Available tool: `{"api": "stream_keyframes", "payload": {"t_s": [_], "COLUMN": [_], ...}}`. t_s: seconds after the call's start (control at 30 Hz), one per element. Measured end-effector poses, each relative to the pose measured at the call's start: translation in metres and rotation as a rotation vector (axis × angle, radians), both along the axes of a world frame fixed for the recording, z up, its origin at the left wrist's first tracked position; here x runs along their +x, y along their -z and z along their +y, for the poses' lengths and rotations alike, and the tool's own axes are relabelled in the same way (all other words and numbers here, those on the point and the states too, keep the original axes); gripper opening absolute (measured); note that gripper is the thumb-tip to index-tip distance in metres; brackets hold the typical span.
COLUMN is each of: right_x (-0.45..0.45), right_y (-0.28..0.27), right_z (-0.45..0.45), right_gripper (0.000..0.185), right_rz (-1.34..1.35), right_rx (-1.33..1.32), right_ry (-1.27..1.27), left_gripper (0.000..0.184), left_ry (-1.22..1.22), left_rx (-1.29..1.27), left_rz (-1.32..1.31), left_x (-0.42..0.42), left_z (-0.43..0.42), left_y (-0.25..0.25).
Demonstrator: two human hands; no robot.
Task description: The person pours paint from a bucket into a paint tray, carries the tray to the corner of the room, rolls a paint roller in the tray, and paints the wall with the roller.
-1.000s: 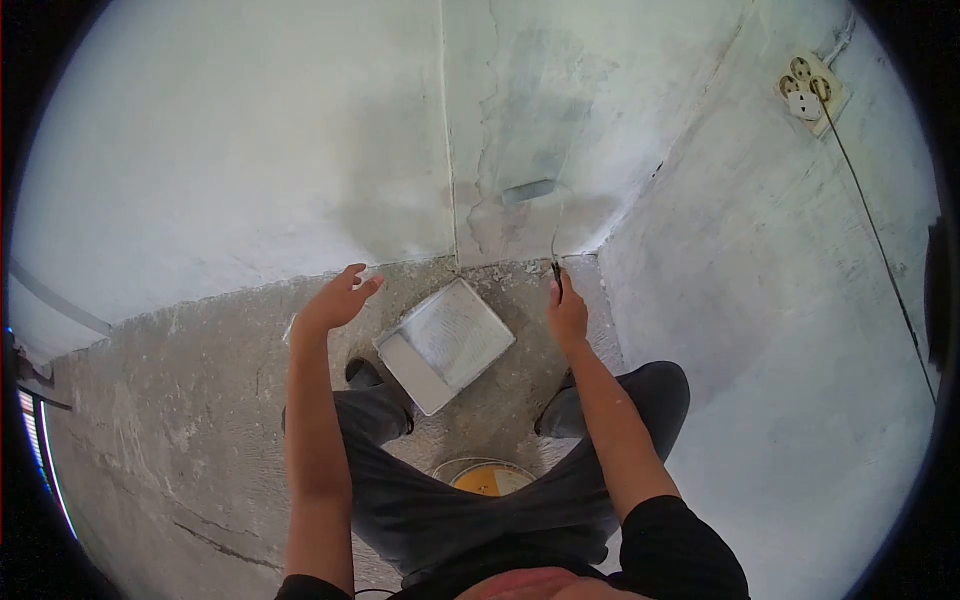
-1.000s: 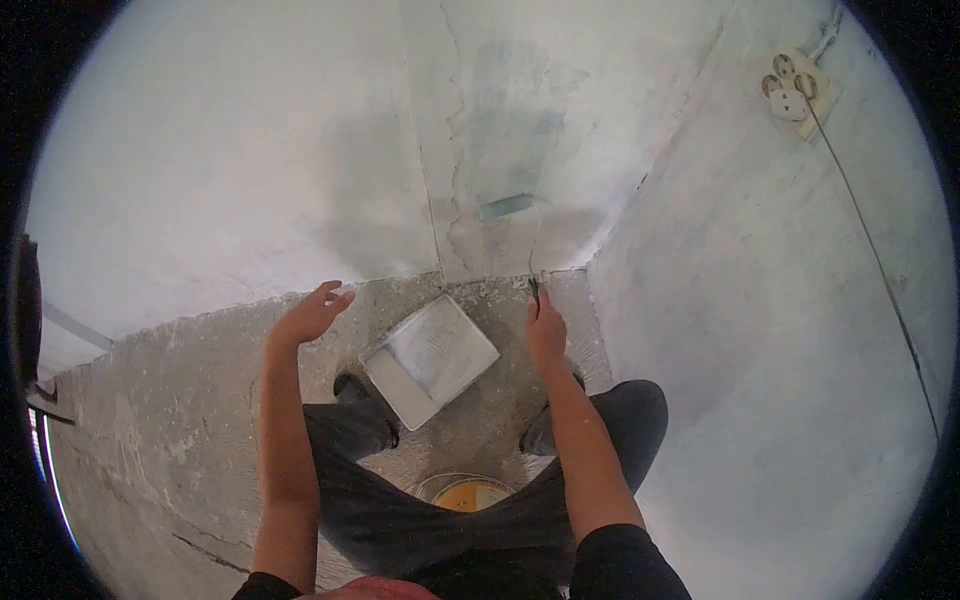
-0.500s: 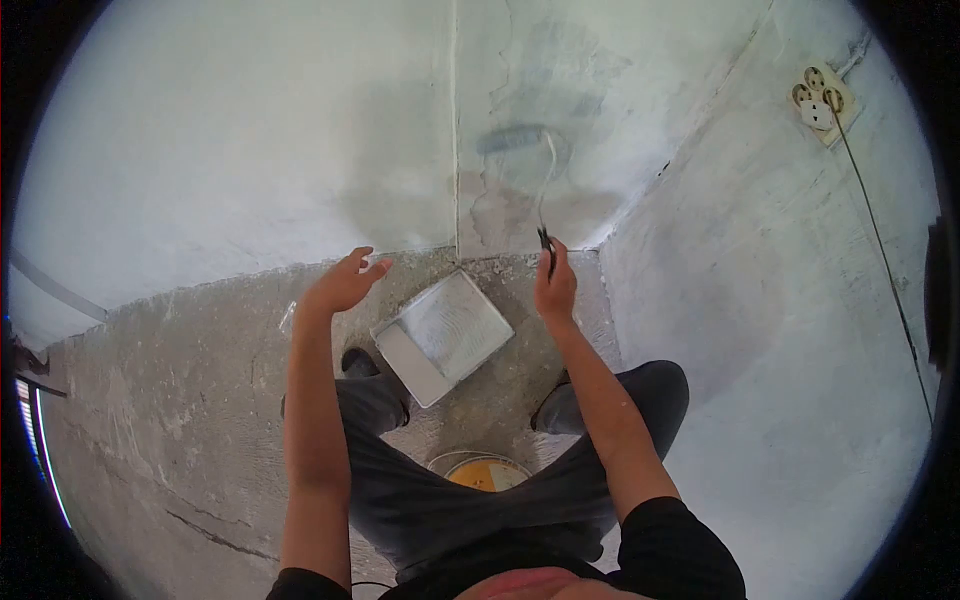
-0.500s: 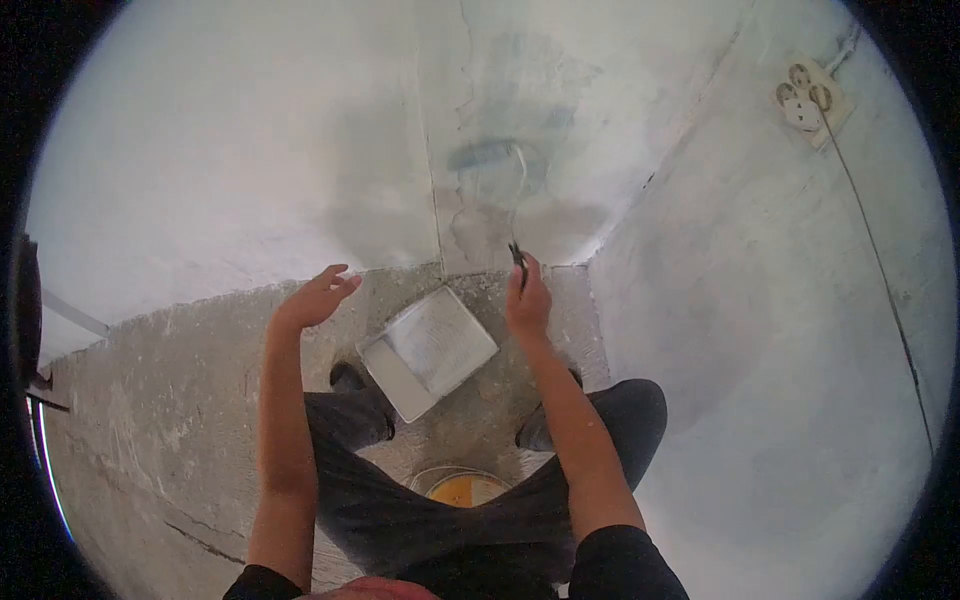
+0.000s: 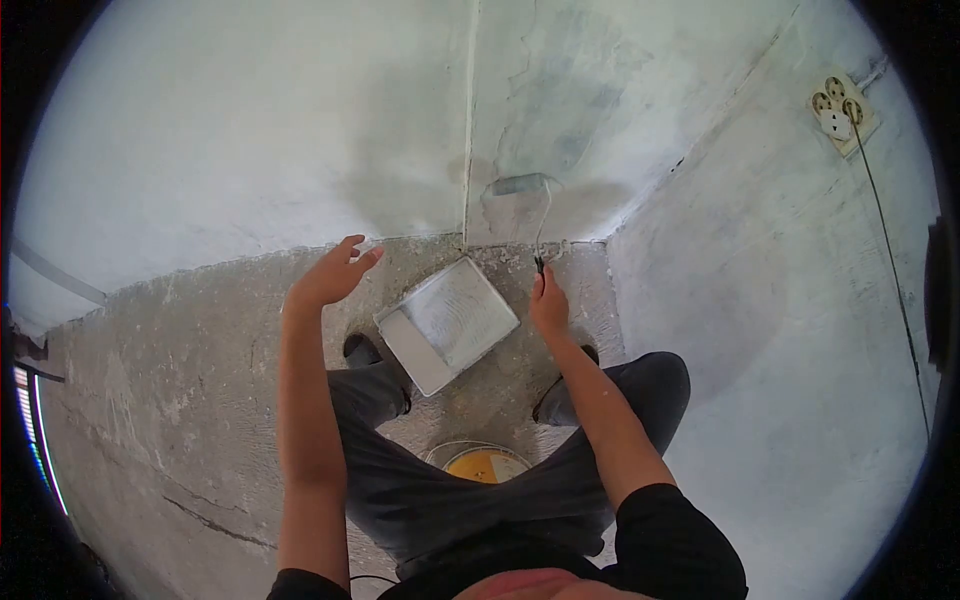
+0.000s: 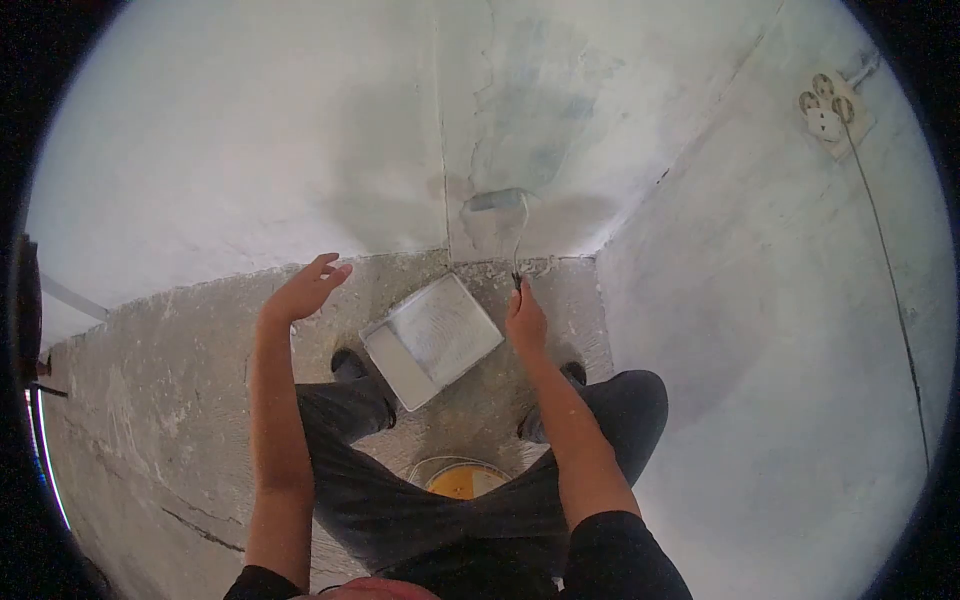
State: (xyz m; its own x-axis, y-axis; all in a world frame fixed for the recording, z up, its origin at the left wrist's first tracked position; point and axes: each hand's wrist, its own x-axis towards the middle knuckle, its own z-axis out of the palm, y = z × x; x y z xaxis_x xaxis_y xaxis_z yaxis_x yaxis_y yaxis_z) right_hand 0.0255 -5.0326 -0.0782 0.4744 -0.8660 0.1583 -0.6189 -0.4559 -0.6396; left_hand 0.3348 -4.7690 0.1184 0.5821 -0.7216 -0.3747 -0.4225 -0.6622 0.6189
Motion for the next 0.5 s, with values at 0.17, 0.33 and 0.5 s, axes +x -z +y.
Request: {"api": "stream_keyframes", "payload": {"t_s": [0.17,0.33,0.5], "right_x": [0.0,0.001,-0.007], "right_y": [0.005,0.003,0.018], "right_z": [0.006,0.01,0.009], "right_gripper": [0.046,0.046,0.045], "right_rz": [0.03,0.081,0.154], "right_rx": [0.001,0.001,0.125], "right_ry": [0.03,0.052,0.093], "left_gripper": [0.086,0.086,0.086], "left_ry": [-0.008,-0.01,-0.006], "left_rx": [-0.054,-0.059,-0.046], "left_rz": [0.042,0.055,0.05], "left_x": [0.001,-0.003,-0.005], "left_z": [-0.003,-0.005,-0.004], "left_y": [0.003,-0.001,-0.002]}}
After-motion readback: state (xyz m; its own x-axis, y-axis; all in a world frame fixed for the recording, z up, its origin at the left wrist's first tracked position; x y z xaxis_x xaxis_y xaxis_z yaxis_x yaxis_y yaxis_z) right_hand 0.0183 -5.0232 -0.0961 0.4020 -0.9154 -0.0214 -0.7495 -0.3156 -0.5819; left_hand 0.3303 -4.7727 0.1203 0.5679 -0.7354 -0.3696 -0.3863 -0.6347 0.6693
